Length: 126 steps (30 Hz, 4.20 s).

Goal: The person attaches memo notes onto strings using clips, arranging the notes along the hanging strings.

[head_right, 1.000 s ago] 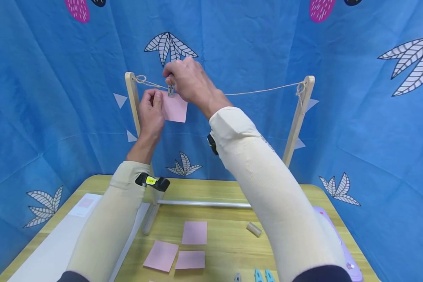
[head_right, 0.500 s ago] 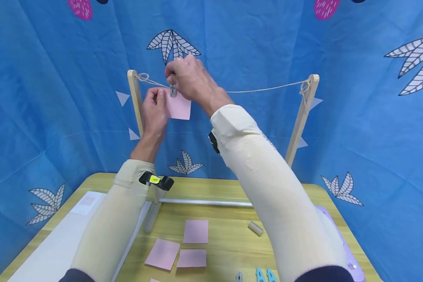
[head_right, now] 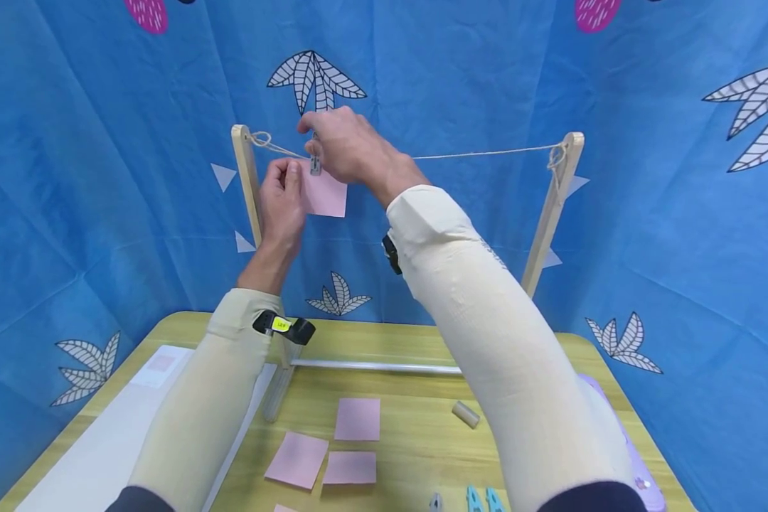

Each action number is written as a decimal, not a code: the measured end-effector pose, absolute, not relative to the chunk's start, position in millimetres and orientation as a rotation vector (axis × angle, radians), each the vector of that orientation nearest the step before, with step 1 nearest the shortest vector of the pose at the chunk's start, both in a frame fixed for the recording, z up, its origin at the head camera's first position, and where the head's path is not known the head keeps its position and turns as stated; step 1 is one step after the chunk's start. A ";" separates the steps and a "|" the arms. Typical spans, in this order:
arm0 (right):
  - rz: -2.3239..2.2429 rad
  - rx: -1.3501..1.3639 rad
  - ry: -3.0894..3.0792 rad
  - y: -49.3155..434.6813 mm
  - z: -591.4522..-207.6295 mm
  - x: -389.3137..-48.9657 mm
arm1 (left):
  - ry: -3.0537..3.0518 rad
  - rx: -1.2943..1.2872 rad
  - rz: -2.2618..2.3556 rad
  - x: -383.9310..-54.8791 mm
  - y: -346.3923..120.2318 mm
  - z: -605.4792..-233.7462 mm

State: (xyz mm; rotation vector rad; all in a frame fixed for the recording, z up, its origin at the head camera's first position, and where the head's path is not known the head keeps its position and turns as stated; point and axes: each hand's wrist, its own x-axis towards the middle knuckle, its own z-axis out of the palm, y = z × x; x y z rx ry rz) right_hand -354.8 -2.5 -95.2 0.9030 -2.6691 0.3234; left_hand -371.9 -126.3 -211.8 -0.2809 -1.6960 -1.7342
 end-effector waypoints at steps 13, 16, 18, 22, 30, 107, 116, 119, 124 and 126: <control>0.601 0.897 -2.608 1.5 -100.7 -354.7 | -1.716 -0.262 -1.678 -352.5 -122.5 -205.0; 0.616 0.867 -2.629 0.1 -100.7 -354.1 | -1.727 -0.246 -1.652 -350.2 -122.4 -206.3; 0.617 0.857 -2.634 -0.4 -100.6 -353.6 | -1.715 -0.263 -1.645 -356.6 -124.4 -211.5; 0.616 0.866 -2.635 0.0 -100.0 -352.6 | -1.686 -0.302 -1.637 -368.8 -128.1 -220.2; 0.644 0.875 -2.587 1.0 -99.8 -351.7 | -1.650 -0.345 -1.663 -366.5 -129.5 -217.3; 0.790 0.941 -2.583 147.1 -326.9 -254.7 | -2.547 -0.398 -1.350 -259.6 -139.9 -379.2; 0.791 0.939 -2.599 158.9 -355.8 -241.8 | -2.600 -0.385 -1.356 -256.0 -139.7 -399.2; 0.796 0.921 -2.626 162.3 -366.5 -235.2 | -2.620 -0.430 -1.345 -253.9 -139.6 -405.9; 0.805 0.908 -2.677 167.9 -385.3 -225.1 | -2.672 -0.500 -1.280 -252.4 -138.9 -417.9; 0.817 0.910 -2.708 170.2 -391.3 -221.4 | -2.716 -0.505 -1.257 -252.0 -138.1 -421.9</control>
